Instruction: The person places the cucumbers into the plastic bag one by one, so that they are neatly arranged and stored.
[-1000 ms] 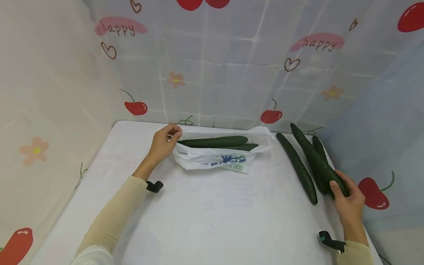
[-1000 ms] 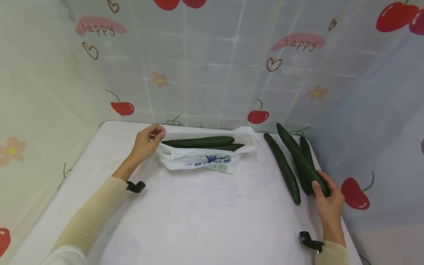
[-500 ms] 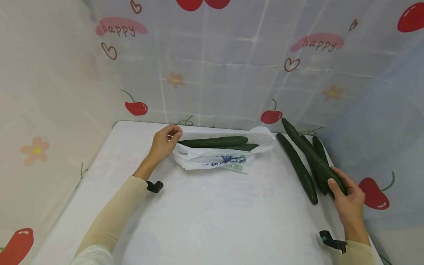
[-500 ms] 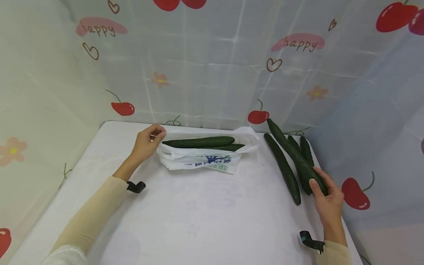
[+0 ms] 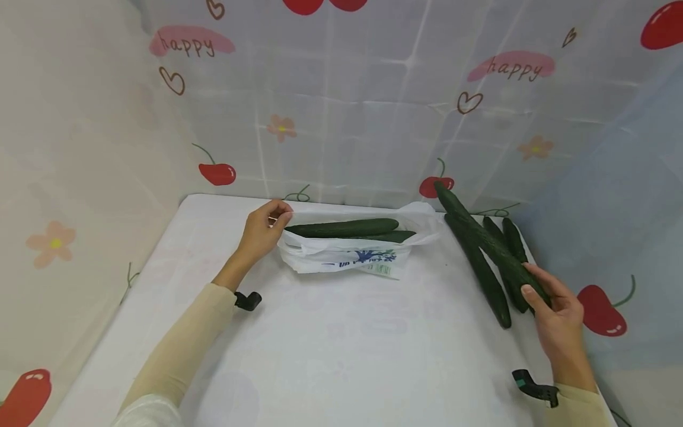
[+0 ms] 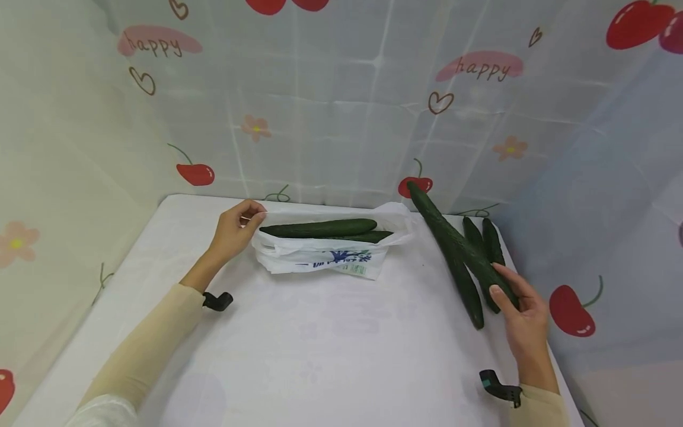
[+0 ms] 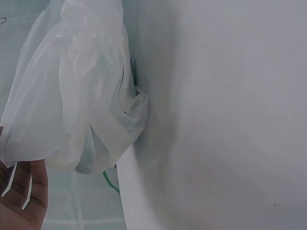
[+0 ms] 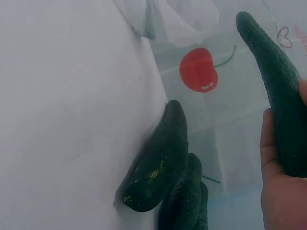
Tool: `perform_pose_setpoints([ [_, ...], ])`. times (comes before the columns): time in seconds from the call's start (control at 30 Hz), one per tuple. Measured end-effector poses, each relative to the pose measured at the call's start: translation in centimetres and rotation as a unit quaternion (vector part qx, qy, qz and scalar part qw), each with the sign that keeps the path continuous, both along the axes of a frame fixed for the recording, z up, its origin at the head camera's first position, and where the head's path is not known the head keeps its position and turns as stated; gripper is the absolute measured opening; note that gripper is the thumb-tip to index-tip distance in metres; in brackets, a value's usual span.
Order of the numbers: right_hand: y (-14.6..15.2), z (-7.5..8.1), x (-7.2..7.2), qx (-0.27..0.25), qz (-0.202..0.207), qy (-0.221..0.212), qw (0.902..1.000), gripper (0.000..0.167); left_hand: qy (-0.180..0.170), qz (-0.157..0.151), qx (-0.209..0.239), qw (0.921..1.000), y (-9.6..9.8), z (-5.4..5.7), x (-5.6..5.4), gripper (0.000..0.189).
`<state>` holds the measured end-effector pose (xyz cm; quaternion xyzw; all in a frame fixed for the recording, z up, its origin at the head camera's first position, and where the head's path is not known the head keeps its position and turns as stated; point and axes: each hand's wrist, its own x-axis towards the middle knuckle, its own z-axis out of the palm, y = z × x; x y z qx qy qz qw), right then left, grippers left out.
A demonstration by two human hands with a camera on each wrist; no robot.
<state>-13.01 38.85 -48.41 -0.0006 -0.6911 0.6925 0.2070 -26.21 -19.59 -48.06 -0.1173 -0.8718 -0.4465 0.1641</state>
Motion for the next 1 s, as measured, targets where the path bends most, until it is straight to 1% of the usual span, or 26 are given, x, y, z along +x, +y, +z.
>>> perform_pose_setpoints([
  [0.1,-0.5,0.1,-0.1,0.012,0.035,-0.005,0.9993,0.047,0.003,-0.002,-0.001,1.0,-0.1,0.0,0.0,0.014],
  [0.23,-1.3,0.1,-0.5,0.052,0.068,-0.012,0.9963,0.047,0.005,-0.003,-0.002,1.0,-0.2,-0.1,0.0,0.014],
  [0.33,-1.8,0.1,-0.9,0.081,0.088,-0.008,0.9928,0.046,0.004,-0.003,0.0,1.0,-0.2,-0.1,0.0,0.014],
  [0.57,-2.9,0.0,-1.7,0.146,0.111,0.01,0.983,0.043,0.0,-0.002,0.004,1.0,-0.1,-0.2,-0.3,0.015],
  [0.73,-3.0,0.5,-2.4,0.182,0.128,0.013,0.9748,0.042,0.0,-0.002,0.007,1.0,-0.1,-0.2,-0.4,0.014],
  [0.8,-3.1,0.9,-2.6,0.183,0.14,0.012,0.9729,0.041,0.0,-0.001,0.006,1.0,-0.1,-0.2,-0.4,0.015],
  [0.9,-3.2,1.5,-3.0,0.171,0.167,0.014,0.9709,0.04,0.0,0.0,0.005,1.0,-0.1,-0.1,-0.4,0.016],
  [1.0,-3.3,1.9,-3.6,0.162,0.199,0.015,0.9665,0.039,0.003,0.0,0.007,1.0,0.0,-0.1,-0.4,0.016],
])
